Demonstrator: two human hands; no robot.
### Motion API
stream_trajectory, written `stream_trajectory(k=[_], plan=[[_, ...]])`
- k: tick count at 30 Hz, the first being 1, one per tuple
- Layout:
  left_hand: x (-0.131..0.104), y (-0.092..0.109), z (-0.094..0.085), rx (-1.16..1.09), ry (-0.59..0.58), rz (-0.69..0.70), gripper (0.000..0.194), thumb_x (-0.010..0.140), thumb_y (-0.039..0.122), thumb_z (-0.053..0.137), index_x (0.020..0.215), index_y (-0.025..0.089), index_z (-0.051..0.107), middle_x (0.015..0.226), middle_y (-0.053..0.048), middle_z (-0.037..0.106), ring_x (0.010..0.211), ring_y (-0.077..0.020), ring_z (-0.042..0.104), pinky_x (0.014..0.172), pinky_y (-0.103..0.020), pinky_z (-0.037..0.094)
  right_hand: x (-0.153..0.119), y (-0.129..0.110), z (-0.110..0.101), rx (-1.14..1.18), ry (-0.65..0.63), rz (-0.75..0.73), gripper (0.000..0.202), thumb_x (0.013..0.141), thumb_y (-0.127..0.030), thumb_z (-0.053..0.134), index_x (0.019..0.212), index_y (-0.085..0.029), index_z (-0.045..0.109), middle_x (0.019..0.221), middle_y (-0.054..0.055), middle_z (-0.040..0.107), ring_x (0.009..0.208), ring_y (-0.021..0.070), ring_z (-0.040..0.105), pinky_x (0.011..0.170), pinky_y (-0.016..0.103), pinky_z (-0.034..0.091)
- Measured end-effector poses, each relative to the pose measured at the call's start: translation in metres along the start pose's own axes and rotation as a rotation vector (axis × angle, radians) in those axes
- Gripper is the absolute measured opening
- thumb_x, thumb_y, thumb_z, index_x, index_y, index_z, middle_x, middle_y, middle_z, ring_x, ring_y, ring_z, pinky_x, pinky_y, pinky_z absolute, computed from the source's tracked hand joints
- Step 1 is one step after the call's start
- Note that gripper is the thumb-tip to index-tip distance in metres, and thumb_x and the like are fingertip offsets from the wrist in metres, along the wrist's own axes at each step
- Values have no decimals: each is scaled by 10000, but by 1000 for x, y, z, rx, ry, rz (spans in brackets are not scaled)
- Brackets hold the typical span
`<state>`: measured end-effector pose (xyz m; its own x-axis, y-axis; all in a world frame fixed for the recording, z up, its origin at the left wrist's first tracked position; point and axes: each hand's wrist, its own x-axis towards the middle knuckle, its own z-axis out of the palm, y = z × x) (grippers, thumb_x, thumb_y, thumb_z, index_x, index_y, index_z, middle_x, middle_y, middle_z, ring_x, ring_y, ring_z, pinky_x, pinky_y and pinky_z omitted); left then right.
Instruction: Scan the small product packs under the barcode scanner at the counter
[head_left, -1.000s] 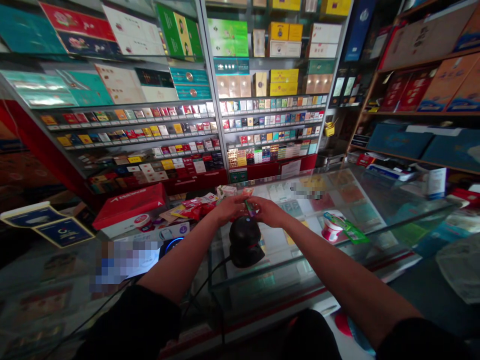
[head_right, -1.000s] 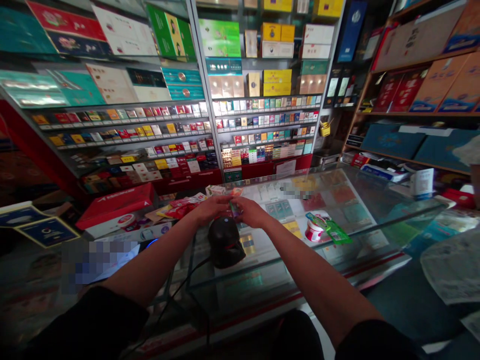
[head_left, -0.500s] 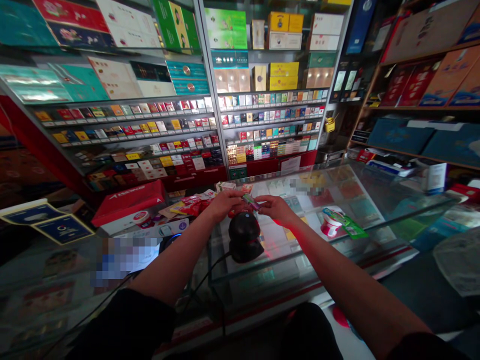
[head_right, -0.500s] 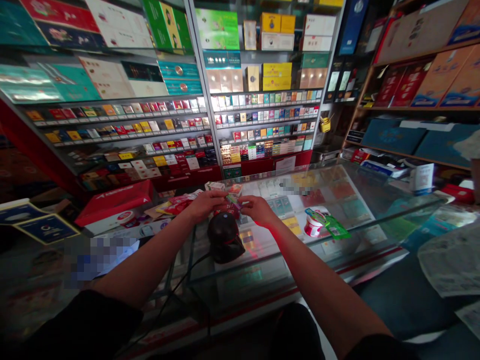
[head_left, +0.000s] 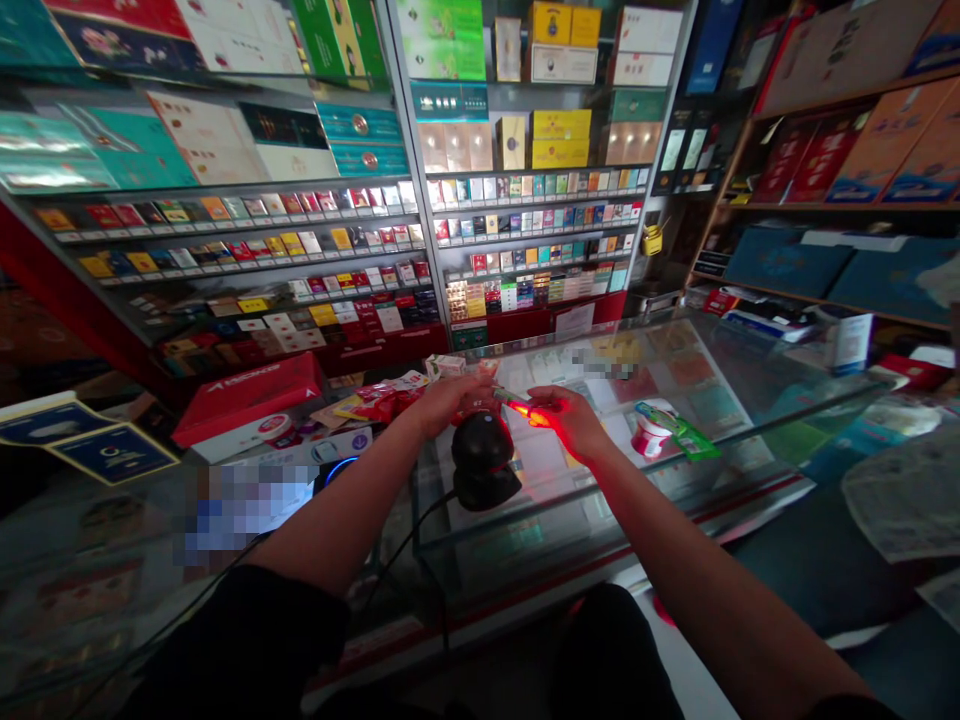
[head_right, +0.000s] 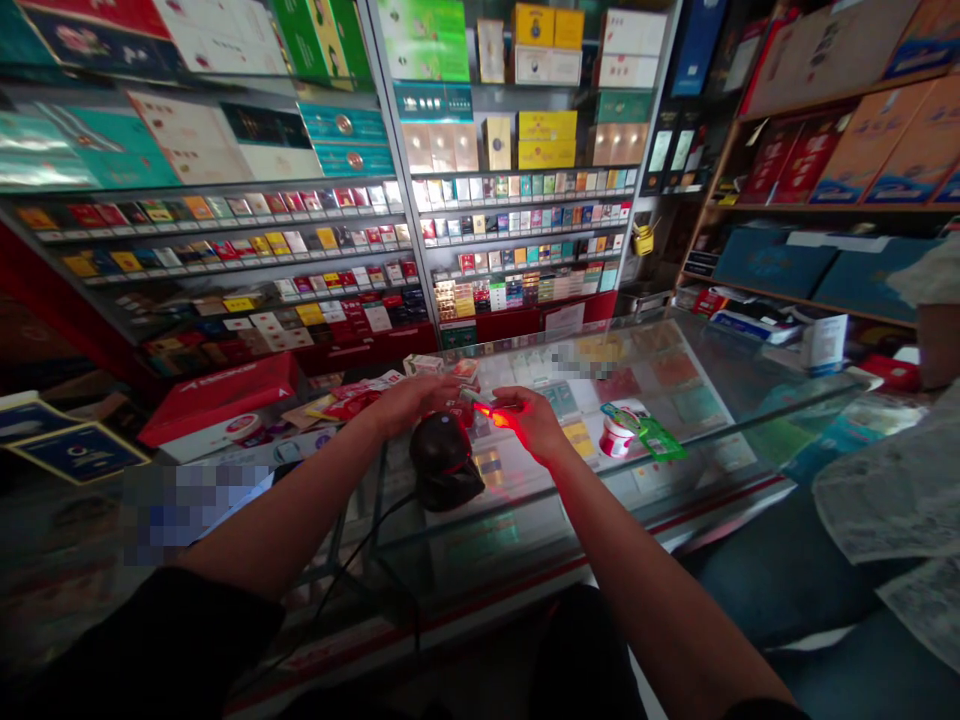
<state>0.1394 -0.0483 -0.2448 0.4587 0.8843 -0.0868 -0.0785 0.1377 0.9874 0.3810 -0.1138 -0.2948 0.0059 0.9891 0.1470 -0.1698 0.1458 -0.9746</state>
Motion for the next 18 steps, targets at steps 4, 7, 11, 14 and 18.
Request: stream_trajectory(k=[4,7,11,14,18], plan=[[1,2,3,-20,-17,-81,542,730,514,881,1055,91,785,1113,-200,791,997,-278,756,914,-366,567,-7,9,-10,12,30,-36,499,580,-311,915,1035,-180,757,894,29,770,819,174,693,835,365,554],[1,2,6,-12,-67,-113,566,771,571,848,1050,82,786,1128,-210,785,987,-263,747,901,-344,553,-16,13,-16,17,40,-35,485,586,-327,922,1019,-186,758,888,32,770,835,186,696,864,380,550],[0,-1,7,-1,-97,-149,631,820,673,779,1072,94,793,1059,-195,798,907,-255,746,843,-340,547,-28,16,-21,-50,83,-26,485,592,-304,911,1045,-198,773,947,54,794,900,219,715,901,410,550],[0,-5,5,-7,-113,-165,662,843,707,736,1092,97,797,1041,-190,802,890,-262,751,817,-340,542,-33,19,-22,-91,109,-29,475,607,-292,898,1057,-199,775,961,59,801,926,232,722,923,427,546],[3,-9,1,-4,-127,-180,678,851,719,716,1098,93,802,1084,-194,800,901,-248,747,788,-304,523,-35,22,-20,-5,60,-39,480,591,-314,919,1028,-205,756,918,36,790,895,214,722,937,421,545]])
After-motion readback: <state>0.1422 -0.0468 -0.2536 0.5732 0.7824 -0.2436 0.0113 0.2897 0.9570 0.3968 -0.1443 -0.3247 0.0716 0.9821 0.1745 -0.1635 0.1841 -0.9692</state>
